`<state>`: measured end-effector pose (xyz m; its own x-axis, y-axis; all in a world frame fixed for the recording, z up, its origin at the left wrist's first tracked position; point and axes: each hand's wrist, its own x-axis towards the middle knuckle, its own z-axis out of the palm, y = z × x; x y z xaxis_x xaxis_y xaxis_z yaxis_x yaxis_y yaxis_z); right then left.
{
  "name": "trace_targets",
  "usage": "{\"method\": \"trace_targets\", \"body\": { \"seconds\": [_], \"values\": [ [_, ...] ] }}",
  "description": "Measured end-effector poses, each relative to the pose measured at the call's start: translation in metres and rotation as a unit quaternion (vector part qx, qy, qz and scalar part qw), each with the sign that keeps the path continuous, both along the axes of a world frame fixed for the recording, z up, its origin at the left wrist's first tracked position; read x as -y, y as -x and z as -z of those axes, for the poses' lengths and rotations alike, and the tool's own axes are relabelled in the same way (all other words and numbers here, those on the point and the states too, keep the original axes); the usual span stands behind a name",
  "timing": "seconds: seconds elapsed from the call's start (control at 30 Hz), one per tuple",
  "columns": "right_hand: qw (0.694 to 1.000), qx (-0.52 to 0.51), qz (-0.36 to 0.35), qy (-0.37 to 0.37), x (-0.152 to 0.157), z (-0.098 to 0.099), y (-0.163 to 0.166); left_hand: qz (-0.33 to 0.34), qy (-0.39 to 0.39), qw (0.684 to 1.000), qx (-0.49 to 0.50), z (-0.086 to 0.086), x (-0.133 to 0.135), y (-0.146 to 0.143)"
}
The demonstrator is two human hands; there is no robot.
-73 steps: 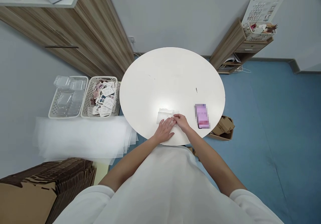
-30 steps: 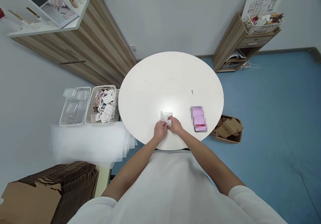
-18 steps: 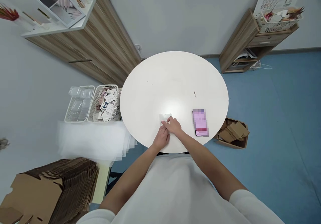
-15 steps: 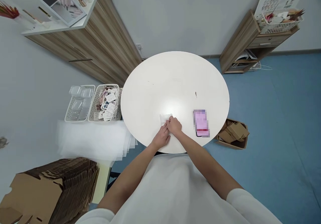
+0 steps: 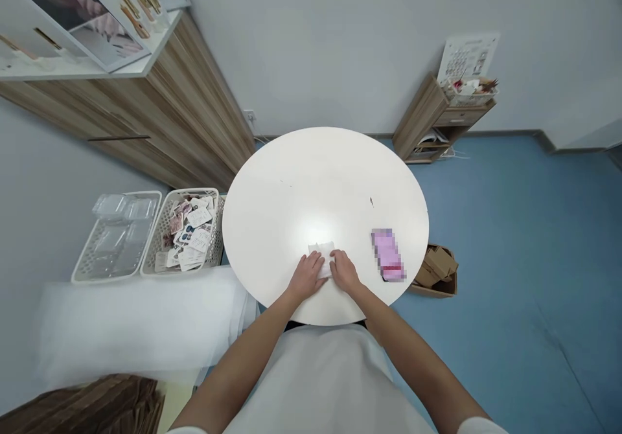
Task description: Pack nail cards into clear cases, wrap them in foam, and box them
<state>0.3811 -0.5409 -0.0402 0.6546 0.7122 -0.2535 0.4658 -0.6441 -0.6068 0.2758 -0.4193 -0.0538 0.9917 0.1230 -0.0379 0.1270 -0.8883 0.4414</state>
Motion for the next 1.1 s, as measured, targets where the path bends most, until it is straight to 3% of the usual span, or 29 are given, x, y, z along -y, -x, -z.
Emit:
{"method": "trace_targets", "body": {
  "seconds": [0.1, 0.2, 0.33, 0.5, 0.67, 0.8, 0.9, 0.97, 1.1],
  "values": [
    [0.993, 0.025, -0.100, -0.059, 0.017, 0.001, 0.002, 0.019, -0.020, 1.000, 0.008, 0.000, -0.004, -0.001],
    [0.980, 0.065, -0.182, -0.036, 0.023, 0.000, 0.002, 0.042, -0.019, 0.999, 0.015, -0.004, -0.005, -0.003],
    [0.980, 0.098, -0.176, 0.002, 0.017, -0.001, 0.006, 0.056, 0.013, 0.998, 0.007, -0.012, -0.008, -0.007],
    [0.968, 0.091, -0.230, -0.043, 0.021, -0.003, 0.036, 0.104, 0.073, 0.992, -0.026, -0.020, -0.015, 0.018],
    [0.969, 0.092, -0.198, -0.116, 0.027, -0.006, 0.059, 0.083, 0.102, 0.991, -0.002, -0.025, -0.013, 0.046],
    [0.977, 0.083, -0.164, -0.104, 0.022, -0.014, 0.055, 0.023, 0.115, 0.993, -0.018, -0.032, -0.018, 0.040],
    [0.986, 0.053, -0.134, -0.083, 0.017, -0.020, 0.048, 0.029, 0.196, 0.979, -0.053, -0.036, -0.026, 0.036],
    [0.991, 0.026, -0.113, -0.069, 0.013, -0.022, 0.043, 0.009, 0.241, 0.969, -0.050, -0.034, -0.030, 0.036],
    [0.996, -0.025, -0.071, -0.057, 0.003, -0.020, 0.031, -0.087, 0.255, 0.963, -0.027, -0.020, -0.029, 0.036]
  ]
}}
